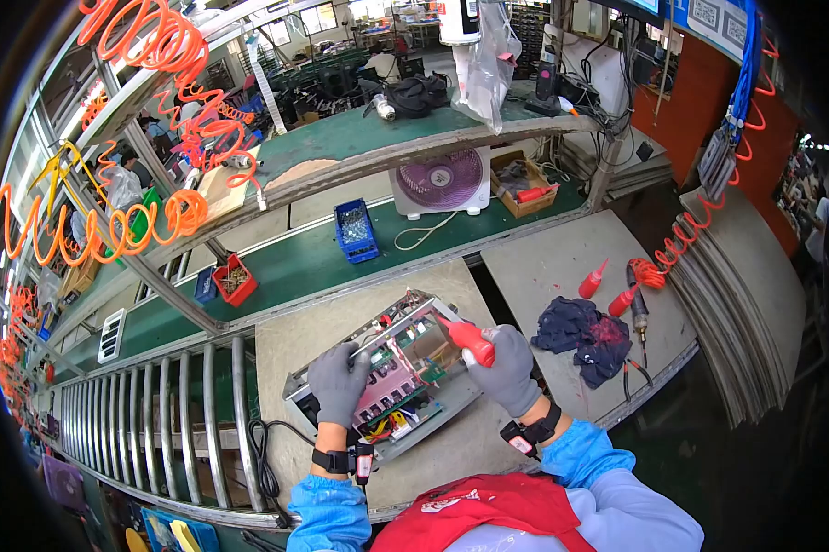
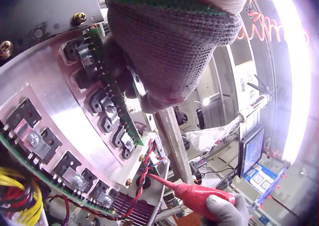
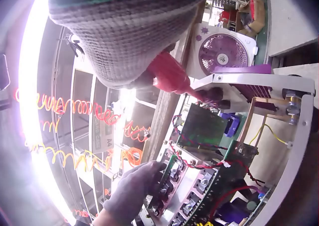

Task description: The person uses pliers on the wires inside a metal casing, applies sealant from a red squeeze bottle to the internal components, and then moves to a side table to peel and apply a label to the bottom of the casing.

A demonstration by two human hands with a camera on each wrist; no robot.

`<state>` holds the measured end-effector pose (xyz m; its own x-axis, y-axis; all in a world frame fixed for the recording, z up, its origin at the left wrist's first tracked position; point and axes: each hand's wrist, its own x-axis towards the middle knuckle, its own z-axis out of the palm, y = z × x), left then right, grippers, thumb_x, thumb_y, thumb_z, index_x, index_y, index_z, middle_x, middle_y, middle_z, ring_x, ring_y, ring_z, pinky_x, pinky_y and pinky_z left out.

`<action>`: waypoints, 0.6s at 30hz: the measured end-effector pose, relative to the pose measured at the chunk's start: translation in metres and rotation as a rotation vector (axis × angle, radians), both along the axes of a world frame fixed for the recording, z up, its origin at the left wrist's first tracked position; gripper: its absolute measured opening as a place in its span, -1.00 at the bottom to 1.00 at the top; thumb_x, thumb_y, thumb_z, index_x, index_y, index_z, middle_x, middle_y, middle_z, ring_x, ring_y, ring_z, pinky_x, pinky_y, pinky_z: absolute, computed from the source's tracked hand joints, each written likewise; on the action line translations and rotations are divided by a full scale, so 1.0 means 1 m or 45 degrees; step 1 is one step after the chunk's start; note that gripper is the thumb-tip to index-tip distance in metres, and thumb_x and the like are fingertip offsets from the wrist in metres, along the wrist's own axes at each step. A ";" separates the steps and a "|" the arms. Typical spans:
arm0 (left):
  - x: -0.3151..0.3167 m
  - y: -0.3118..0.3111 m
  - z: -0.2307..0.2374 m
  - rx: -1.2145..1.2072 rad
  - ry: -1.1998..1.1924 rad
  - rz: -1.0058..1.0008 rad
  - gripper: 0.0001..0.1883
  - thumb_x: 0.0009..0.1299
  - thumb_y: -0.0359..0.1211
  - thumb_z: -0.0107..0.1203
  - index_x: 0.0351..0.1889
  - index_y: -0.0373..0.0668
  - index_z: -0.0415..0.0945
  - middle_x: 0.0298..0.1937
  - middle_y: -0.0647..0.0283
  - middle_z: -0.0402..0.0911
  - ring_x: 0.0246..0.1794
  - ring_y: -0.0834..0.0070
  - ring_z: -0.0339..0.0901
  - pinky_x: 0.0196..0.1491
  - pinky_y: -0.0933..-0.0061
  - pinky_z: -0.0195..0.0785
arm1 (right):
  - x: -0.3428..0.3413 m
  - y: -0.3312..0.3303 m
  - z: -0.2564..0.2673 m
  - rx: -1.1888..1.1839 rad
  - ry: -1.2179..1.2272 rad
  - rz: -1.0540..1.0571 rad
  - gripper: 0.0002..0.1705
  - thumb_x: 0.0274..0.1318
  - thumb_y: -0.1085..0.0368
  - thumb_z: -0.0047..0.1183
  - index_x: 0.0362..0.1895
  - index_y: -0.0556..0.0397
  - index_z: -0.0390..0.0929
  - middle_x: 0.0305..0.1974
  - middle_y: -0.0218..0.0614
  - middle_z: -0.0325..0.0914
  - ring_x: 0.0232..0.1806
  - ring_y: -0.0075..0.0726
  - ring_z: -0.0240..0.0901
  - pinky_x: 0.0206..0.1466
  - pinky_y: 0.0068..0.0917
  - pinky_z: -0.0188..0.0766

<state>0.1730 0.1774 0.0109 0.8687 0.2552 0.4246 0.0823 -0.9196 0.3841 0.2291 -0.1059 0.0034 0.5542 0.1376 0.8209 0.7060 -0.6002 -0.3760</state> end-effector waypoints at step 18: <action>0.001 -0.007 -0.001 0.024 -0.054 -0.023 -0.74 0.33 -0.09 0.18 -0.22 -0.03 0.67 -0.34 0.24 0.67 -0.23 0.20 0.61 -0.09 0.17 0.36 | -0.022 0.001 0.017 0.034 -0.032 0.129 -0.44 -0.23 0.29 0.44 -0.09 0.02 0.43 -0.35 -0.16 0.48 -0.37 0.05 0.47 -0.31 -0.10 0.38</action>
